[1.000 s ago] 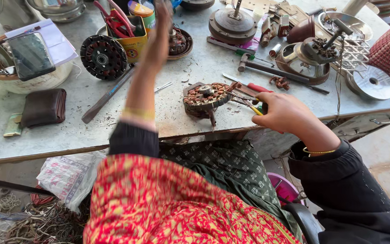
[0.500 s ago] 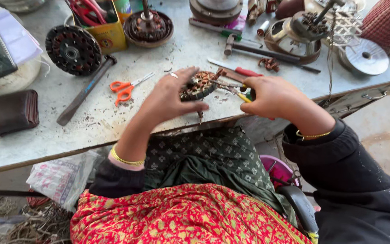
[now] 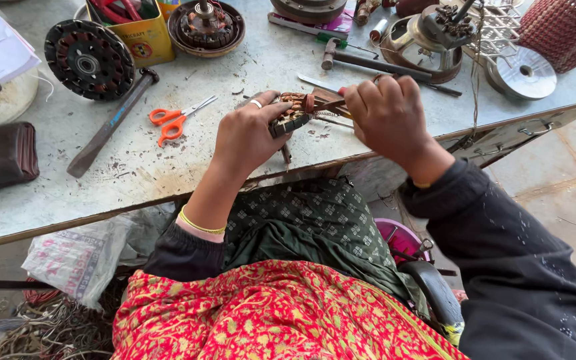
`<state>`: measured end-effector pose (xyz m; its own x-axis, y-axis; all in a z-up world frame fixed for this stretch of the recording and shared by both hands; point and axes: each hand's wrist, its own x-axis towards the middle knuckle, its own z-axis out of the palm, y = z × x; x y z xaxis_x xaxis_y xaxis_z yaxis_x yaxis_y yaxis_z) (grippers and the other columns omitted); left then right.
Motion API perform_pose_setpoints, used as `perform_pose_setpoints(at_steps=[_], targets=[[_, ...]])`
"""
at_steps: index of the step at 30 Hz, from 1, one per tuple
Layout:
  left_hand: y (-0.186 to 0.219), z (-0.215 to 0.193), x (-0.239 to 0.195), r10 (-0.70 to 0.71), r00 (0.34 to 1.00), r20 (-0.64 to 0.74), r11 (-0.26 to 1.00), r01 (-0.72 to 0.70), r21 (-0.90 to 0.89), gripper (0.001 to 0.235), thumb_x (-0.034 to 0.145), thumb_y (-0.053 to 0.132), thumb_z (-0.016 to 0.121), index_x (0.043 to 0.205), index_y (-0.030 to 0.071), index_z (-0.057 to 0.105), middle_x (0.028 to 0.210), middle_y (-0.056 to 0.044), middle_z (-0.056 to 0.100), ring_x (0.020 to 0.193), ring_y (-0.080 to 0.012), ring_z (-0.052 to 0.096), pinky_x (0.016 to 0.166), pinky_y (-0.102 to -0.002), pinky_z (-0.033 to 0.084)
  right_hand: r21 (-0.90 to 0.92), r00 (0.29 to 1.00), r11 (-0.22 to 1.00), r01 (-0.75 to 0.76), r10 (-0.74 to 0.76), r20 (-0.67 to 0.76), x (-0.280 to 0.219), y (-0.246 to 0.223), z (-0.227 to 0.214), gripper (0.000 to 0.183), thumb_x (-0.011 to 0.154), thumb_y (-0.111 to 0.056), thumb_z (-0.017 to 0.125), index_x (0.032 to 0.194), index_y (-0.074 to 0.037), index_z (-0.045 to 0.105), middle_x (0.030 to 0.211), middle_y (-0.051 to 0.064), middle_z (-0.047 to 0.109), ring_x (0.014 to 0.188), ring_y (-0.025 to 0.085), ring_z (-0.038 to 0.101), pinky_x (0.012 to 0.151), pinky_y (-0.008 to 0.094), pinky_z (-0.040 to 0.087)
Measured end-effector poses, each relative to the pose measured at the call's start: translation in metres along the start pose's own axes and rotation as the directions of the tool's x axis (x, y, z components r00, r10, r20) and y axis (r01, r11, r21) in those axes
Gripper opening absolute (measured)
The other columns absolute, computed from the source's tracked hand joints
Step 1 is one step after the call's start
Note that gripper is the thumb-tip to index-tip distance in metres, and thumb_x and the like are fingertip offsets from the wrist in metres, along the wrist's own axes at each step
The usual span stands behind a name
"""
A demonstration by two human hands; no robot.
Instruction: The person repairs a motor stator by using pliers to pull and adjust copper windings, then uses scissors to trim excess wire. The person works at a cluttered workbench with various tools and motor parts visible.
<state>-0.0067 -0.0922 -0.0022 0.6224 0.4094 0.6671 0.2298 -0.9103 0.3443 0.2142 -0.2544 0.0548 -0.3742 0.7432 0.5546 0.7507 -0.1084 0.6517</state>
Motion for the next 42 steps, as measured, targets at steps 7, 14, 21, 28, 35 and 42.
perform_pose_setpoints(at_steps=[7, 14, 21, 28, 35, 42], targets=[[0.005, 0.003, 0.002, -0.039, 0.999, -0.024, 0.999, 0.039, 0.024, 0.047, 0.072, 0.023, 0.090, 0.117, 0.015, 0.079, 0.128, -0.018, 0.070, 0.105, -0.0315, 0.073, 0.088, -0.040, 0.059, 0.640, 0.698, 0.282, -0.715, 0.235, 0.676, 0.004, 0.007, 0.034, 0.040, 0.075, -0.016, 0.073, 0.112, 0.000, 0.068, 0.093, 0.015, 0.074, 0.084, 0.026, 0.071, 0.078, 0.038, 0.055], [0.001, 0.007, -0.009, -0.019, 0.997, -0.081, 1.000, 0.019, -0.001, 0.048, 0.076, 0.023, 0.090, 0.121, 0.010, 0.077, 0.128, -0.020, 0.071, 0.110, -0.0315, 0.072, 0.092, -0.038, 0.059, 0.146, 0.502, 0.651, -0.744, 0.402, 0.766, -0.040, 0.063, 0.089, 0.058, 0.076, -0.033, 0.075, 0.127, -0.007, 0.067, 0.116, 0.018, 0.070, 0.107, 0.035, 0.064, 0.096, 0.052, 0.047], [0.003, 0.008, -0.008, -0.024, 0.993, -0.113, 1.000, 0.026, 0.016, 0.047, 0.077, 0.024, 0.090, 0.121, 0.012, 0.076, 0.130, -0.018, 0.070, 0.112, -0.0321, 0.072, 0.094, -0.038, 0.059, -0.371, 0.494, 0.906, -0.207, 0.423, 0.759, -0.091, 0.080, 0.156, 0.042, 0.093, -0.028, 0.060, 0.128, -0.008, 0.070, 0.132, 0.013, 0.065, 0.126, 0.034, 0.050, 0.112, 0.058, 0.027], [0.001, 0.011, -0.011, -0.038, 0.994, -0.106, 0.999, 0.038, 0.004, 0.045, 0.076, 0.022, 0.089, 0.119, 0.012, 0.077, 0.131, -0.017, 0.070, 0.112, -0.0316, 0.072, 0.095, -0.038, 0.059, -0.427, 0.206, 0.800, -0.422, 0.543, 0.814, -0.092, 0.115, 0.140, 0.045, 0.088, -0.029, 0.063, 0.124, -0.004, 0.073, 0.125, 0.017, 0.072, 0.121, 0.033, 0.059, 0.106, 0.052, 0.033], [0.005, 0.009, -0.006, -0.052, 0.995, -0.082, 0.999, 0.051, -0.016, 0.048, 0.078, 0.025, 0.088, 0.122, 0.009, 0.075, 0.135, -0.019, 0.069, 0.111, -0.0314, 0.073, 0.096, -0.038, 0.060, 0.068, 0.420, 0.635, -0.770, 0.424, 0.802, -0.070, 0.085, 0.100, 0.067, 0.074, -0.044, 0.080, 0.131, -0.010, 0.068, 0.123, 0.016, 0.069, 0.109, 0.035, 0.063, 0.091, 0.050, 0.046], [0.005, -0.012, -0.005, -0.201, 0.955, 0.219, 0.947, 0.247, -0.205, 0.097, 0.073, 0.078, 0.065, 0.139, 0.008, 0.061, 0.156, -0.021, 0.043, 0.141, -0.0399, 0.043, 0.112, -0.051, 0.038, 0.552, 0.565, 0.138, -0.822, 0.088, 0.820, -0.041, 0.002, 0.121, 0.078, 0.071, -0.035, 0.084, 0.139, -0.004, 0.061, 0.118, 0.022, 0.071, 0.091, 0.033, 0.070, 0.075, 0.042, 0.052]])
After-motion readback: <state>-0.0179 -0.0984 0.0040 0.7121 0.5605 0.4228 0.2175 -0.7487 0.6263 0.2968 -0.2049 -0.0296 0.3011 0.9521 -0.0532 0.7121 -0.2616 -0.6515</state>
